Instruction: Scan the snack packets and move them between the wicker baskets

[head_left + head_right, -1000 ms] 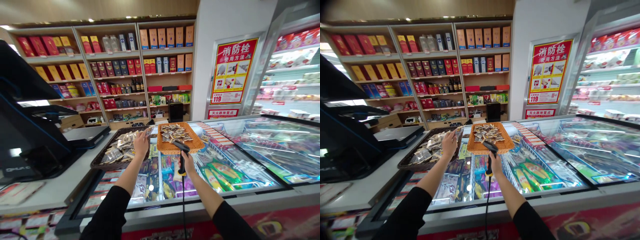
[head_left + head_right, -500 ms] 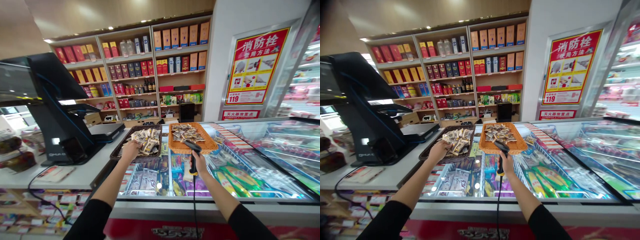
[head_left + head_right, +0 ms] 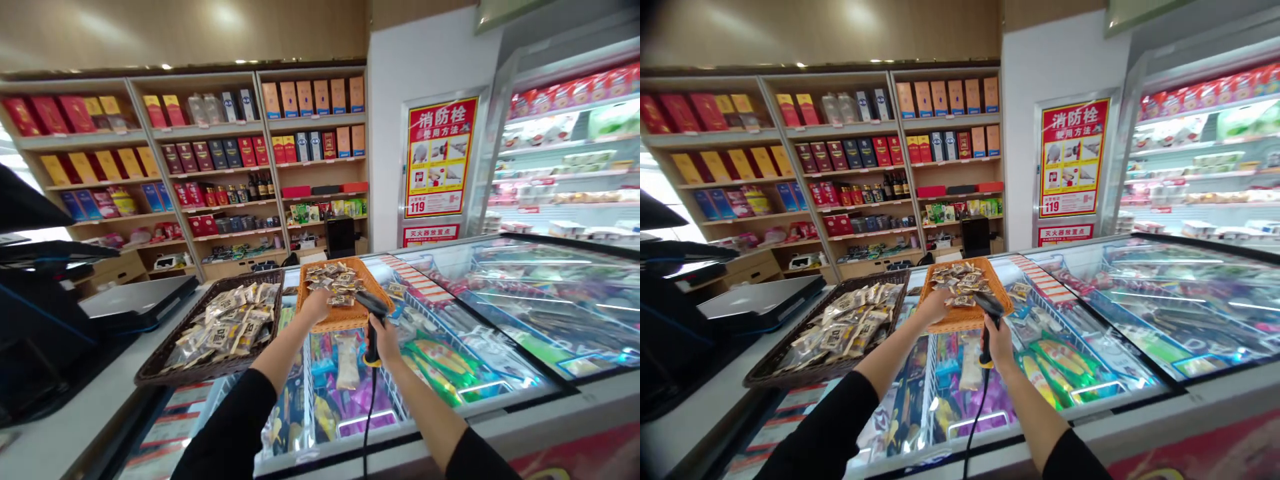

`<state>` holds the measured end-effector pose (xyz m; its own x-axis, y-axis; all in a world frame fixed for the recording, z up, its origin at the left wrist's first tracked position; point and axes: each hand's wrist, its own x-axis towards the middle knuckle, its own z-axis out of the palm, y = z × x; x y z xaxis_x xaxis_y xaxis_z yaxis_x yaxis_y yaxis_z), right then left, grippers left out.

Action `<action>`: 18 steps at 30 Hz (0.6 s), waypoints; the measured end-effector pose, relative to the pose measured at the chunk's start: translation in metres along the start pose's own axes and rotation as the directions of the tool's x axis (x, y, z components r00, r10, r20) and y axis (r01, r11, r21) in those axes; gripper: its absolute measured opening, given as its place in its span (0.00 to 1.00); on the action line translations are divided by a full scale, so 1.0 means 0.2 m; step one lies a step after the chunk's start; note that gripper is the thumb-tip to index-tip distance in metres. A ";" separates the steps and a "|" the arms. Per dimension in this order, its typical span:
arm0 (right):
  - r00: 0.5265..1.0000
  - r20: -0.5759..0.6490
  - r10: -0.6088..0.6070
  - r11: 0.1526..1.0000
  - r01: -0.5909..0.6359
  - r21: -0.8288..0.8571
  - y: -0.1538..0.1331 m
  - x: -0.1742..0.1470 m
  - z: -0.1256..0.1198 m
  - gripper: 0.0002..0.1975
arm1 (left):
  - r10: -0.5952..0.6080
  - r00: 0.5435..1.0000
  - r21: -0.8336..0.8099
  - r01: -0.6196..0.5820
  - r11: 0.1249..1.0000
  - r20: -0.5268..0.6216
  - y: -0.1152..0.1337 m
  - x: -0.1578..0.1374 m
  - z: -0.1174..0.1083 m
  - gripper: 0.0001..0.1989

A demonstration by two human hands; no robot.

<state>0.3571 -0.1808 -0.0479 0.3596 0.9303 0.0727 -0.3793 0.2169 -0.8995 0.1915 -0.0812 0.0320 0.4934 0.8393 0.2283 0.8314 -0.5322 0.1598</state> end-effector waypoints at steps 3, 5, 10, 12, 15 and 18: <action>1.000 0.015 -0.001 1.000 0.001 -0.012 0.02 0.01 0.01 0.20 | 0.010 0.990 0.058 -0.019 0.998 0.143 0.04 0.18 0.10 0.21; 1.000 0.020 0.004 1.000 -0.004 -0.002 0.02 0.02 0.02 0.20 | -0.013 0.984 0.076 -0.001 0.997 0.177 0.04 0.25 0.15 0.20; 1.000 0.018 0.024 0.999 -0.024 0.028 0.01 0.02 0.04 0.21 | -0.075 0.995 -0.069 0.080 0.994 0.064 -0.02 0.29 0.20 0.14; 0.999 0.025 0.034 0.999 -0.035 0.037 0.00 0.01 0.03 0.21 | -0.102 0.995 -0.192 0.099 0.977 -0.005 -0.06 0.27 0.18 0.11; 0.998 0.047 0.031 0.999 -0.032 0.028 -0.01 0.00 0.02 0.22 | -0.212 0.971 -0.460 0.140 0.877 -0.107 -0.12 0.21 0.11 0.11; 0.998 0.064 -0.016 1.000 0.016 -0.003 0.00 -0.02 0.03 0.21 | -0.399 0.916 -0.793 0.207 0.572 -0.049 -0.20 0.09 0.03 0.11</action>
<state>0.3508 -0.1825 -0.0464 0.3105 0.9437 0.1141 -0.3708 0.2308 -0.8996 0.1694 -0.0447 0.0233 0.1074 0.9755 0.1922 0.3754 -0.2188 0.9007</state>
